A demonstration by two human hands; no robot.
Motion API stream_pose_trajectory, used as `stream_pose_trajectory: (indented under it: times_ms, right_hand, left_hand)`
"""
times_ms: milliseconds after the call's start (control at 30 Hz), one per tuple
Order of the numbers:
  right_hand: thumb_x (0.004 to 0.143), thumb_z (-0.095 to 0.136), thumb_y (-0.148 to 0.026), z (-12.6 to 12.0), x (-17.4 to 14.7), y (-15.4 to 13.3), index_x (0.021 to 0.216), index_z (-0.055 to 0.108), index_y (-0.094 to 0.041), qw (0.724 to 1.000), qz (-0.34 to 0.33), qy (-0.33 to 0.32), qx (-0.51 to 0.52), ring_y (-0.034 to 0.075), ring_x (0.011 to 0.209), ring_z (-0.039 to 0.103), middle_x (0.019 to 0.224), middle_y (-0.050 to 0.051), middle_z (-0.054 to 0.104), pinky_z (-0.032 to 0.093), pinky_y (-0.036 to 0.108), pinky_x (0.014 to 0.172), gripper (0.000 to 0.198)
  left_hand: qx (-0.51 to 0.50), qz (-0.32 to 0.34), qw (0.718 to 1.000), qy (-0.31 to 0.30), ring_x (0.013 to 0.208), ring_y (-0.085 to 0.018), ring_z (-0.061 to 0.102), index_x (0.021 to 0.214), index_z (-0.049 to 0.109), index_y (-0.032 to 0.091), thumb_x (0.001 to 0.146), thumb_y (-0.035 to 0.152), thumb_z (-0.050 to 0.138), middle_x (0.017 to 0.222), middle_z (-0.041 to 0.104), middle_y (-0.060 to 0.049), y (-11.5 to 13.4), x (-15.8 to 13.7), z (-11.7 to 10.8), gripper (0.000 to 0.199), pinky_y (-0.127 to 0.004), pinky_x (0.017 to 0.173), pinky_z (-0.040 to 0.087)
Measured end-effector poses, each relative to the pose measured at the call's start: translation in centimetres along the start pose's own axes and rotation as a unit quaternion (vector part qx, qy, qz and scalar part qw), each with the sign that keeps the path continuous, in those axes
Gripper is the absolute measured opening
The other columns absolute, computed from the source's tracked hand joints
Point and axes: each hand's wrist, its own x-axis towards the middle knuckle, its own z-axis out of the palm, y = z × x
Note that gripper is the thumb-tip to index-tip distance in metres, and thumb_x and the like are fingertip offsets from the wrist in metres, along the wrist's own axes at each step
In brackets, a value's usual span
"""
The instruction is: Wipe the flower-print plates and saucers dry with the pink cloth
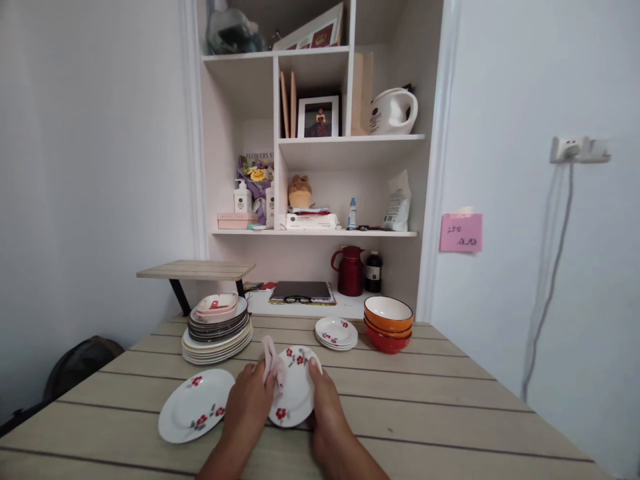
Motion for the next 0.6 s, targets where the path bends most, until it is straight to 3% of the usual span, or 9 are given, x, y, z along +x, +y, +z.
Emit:
stream_pose_trajectory:
  times_ms: [200,333,433,600]
  right_hand:
    - [0.079,0.065,-0.049,-0.9,0.9,-0.6,0.107,0.065,-0.015,0.999,0.019,0.038,0.03,0.022,0.074,0.071,0.082,0.009,0.076,0.053,0.032,0.07,0.044]
    - [0.075,0.067,-0.053,-0.2,-0.2,0.1,0.106,0.067,-0.016,0.999,0.007,-0.03,-0.021,0.021,0.065,0.068,0.079,0.007,0.076,0.051,0.03,0.063,0.049]
    - [0.073,0.069,-0.055,0.5,-1.2,0.6,0.107,0.067,-0.015,0.996,-0.01,-0.087,-0.026,0.021,0.074,0.069,0.089,0.008,0.076,0.051,0.029,0.067,0.052]
    - [0.076,0.068,-0.051,1.0,-1.7,0.6,0.105,0.067,-0.013,0.995,-0.001,-0.099,-0.009,0.022,0.087,0.069,0.096,0.01,0.076,0.051,0.031,0.08,0.048]
  left_hand:
    - [0.006,0.077,0.996,0.034,0.108,-0.025,0.055,0.12,0.061,0.021,0.091,0.024,0.046,0.114,0.062,-0.011,1.5,-0.9,0.8,0.033,-0.035,0.091,0.039]
    - [-0.03,0.123,0.991,0.051,0.114,-0.024,0.051,0.123,0.059,0.025,0.089,0.019,0.048,0.123,0.059,-0.008,2.2,-1.2,1.2,0.036,-0.035,0.098,0.035]
    - [-0.035,0.117,0.99,0.066,0.112,-0.024,0.052,0.117,0.062,0.025,0.089,0.02,0.049,0.121,0.059,-0.008,2.0,-1.1,0.8,0.031,-0.035,0.097,0.036]
    - [-0.011,0.038,0.997,0.066,0.098,-0.022,0.059,0.116,0.062,0.024,0.092,0.028,0.043,0.108,0.064,-0.008,-0.2,0.1,-0.2,0.03,-0.033,0.082,0.04]
